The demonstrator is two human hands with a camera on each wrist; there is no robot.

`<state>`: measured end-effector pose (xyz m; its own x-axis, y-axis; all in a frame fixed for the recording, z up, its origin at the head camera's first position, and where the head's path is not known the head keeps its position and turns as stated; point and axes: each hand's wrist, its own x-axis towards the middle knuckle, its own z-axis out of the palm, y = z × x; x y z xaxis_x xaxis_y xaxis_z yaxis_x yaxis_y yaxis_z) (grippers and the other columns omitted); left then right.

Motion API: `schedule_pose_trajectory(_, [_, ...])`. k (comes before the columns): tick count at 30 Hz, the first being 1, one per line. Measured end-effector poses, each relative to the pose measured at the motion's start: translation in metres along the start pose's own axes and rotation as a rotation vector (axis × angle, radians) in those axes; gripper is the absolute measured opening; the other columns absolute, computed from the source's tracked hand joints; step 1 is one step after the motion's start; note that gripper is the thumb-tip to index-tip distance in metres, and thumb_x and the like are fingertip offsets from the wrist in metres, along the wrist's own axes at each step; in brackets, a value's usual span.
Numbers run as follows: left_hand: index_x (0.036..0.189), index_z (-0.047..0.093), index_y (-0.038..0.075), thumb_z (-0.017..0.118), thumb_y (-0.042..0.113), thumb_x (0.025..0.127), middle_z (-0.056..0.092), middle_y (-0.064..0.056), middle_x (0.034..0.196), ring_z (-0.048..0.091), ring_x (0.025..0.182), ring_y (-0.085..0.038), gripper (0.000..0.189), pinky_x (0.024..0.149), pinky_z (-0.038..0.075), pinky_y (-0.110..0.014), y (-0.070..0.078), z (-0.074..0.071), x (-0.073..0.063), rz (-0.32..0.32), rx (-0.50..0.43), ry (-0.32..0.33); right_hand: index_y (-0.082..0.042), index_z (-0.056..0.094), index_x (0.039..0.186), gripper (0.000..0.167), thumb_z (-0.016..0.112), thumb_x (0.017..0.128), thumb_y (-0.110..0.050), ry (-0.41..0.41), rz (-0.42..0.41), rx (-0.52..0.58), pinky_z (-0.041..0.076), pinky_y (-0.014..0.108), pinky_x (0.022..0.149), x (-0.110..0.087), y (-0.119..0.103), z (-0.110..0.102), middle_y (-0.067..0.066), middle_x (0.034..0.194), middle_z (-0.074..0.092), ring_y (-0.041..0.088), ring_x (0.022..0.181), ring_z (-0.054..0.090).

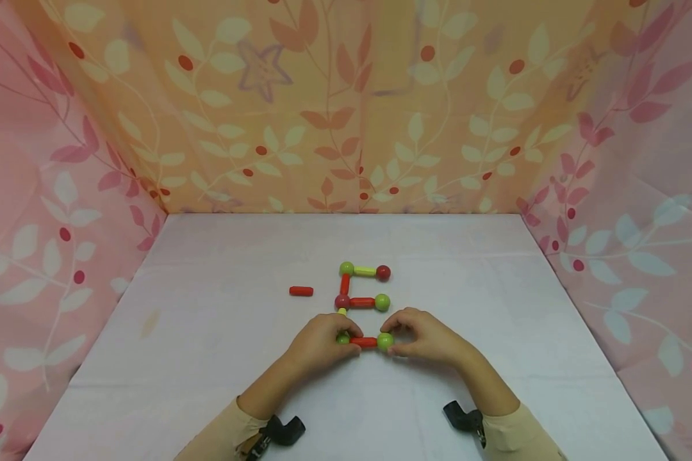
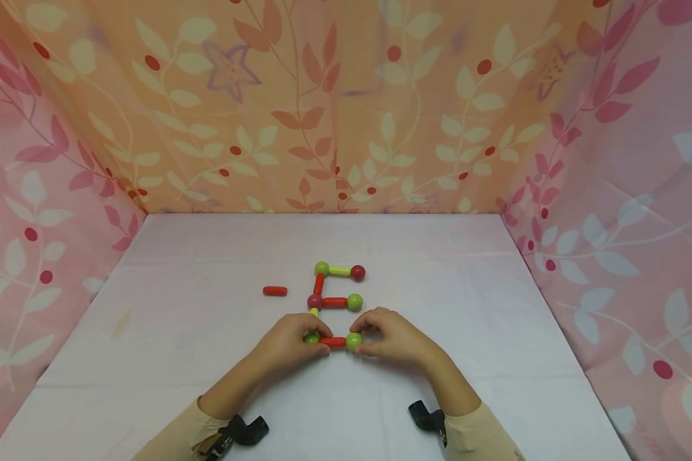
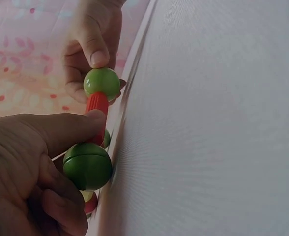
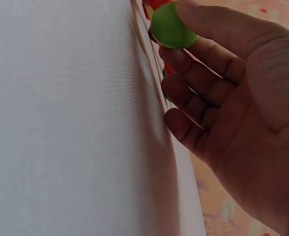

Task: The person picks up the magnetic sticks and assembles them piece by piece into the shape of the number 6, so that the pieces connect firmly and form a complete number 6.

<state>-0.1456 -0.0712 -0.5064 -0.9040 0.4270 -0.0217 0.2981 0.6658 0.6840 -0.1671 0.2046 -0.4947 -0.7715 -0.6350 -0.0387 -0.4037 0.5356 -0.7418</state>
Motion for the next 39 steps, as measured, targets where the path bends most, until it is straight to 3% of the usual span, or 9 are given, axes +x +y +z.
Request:
schedule_pose_trajectory(8, [0.099, 0.079, 0.033, 0.085, 0.031, 0.085, 0.066, 0.022, 0.09, 0.058, 0.084, -0.004, 0.016, 0.077, 0.049, -0.026, 0.002, 0.0, 0.0, 0.006, 0.009, -0.009, -0.023, 0.07, 0.12, 0.035, 0.081, 0.089, -0.034, -0.029, 0.011, 0.032, 0.05, 0.035, 0.096, 0.001, 0.0, -0.014, -0.014, 0.115, 0.069, 0.013, 0.108, 0.061])
schedule_pose_trajectory(14, [0.1, 0.079, 0.034, 0.085, 0.033, 0.085, 0.066, 0.023, 0.09, 0.058, 0.084, -0.005, 0.017, 0.078, 0.049, -0.027, 0.0, -0.001, 0.0, -0.012, 0.015, -0.019, -0.016, 0.071, 0.122, 0.033, 0.078, 0.093, -0.029, 0.025, -0.036, -0.014, 0.049, 0.047, 0.094, 0.013, -0.023, -0.04, -0.004, 0.117, 0.071, 0.026, 0.108, 0.06])
schedule_pose_trajectory(19, [0.1, 0.079, 0.034, 0.085, 0.033, 0.085, 0.066, 0.022, 0.09, 0.058, 0.084, -0.006, 0.016, 0.078, 0.049, -0.028, 0.0, -0.004, -0.001, -0.013, 0.008, -0.025, -0.021, 0.072, 0.118, 0.027, 0.078, 0.092, -0.023, 0.061, -0.083, -0.058, 0.049, 0.049, 0.094, 0.04, -0.044, -0.055, 0.001, 0.115, 0.072, 0.027, 0.108, 0.06])
schedule_pose_trajectory(24, [0.101, 0.079, 0.034, 0.085, 0.033, 0.085, 0.067, 0.023, 0.09, 0.058, 0.085, -0.006, 0.017, 0.078, 0.049, -0.028, 0.0, -0.005, -0.002, -0.011, -0.005, -0.042, -0.023, 0.072, 0.117, 0.025, 0.078, 0.093, -0.025, 0.06, -0.067, -0.069, 0.051, 0.042, 0.092, 0.073, -0.059, -0.059, -0.004, 0.114, 0.071, 0.023, 0.105, 0.061])
schedule_pose_trajectory(28, [0.102, 0.079, 0.035, 0.085, 0.033, 0.084, 0.067, 0.024, 0.091, 0.058, 0.087, -0.006, 0.019, 0.081, 0.049, -0.029, 0.0, -0.006, -0.002, 0.0, 0.009, -0.05, -0.019, 0.074, 0.116, 0.023, 0.076, 0.093, -0.023, 0.041, -0.078, -0.059, 0.053, 0.04, 0.088, 0.099, -0.062, -0.054, -0.005, 0.113, 0.072, 0.022, 0.105, 0.062])
schedule_pose_trajectory(33, [0.106, 0.079, 0.034, 0.085, 0.033, 0.085, 0.068, 0.025, 0.095, 0.059, 0.09, -0.003, 0.022, 0.086, 0.05, -0.03, -0.003, -0.009, -0.002, 0.039, 0.009, -0.077, -0.018, 0.075, 0.113, 0.02, 0.076, 0.093, -0.023, 0.01, -0.086, -0.076, 0.05, 0.041, 0.093, 0.131, -0.068, -0.043, -0.007, 0.109, 0.073, 0.02, 0.106, 0.062])
schedule_pose_trajectory(39, [0.114, 0.078, 0.03, 0.083, 0.03, 0.087, 0.071, 0.024, 0.106, 0.061, 0.096, -0.002, 0.027, 0.088, 0.051, -0.03, -0.01, -0.019, -0.005, 0.083, -0.055, -0.115, -0.017, 0.075, 0.112, 0.02, 0.076, 0.093, -0.022, -0.079, -0.091, -0.095, 0.05, 0.039, 0.096, 0.168, -0.071, -0.026, 0.004, 0.115, 0.074, 0.029, 0.112, 0.061])
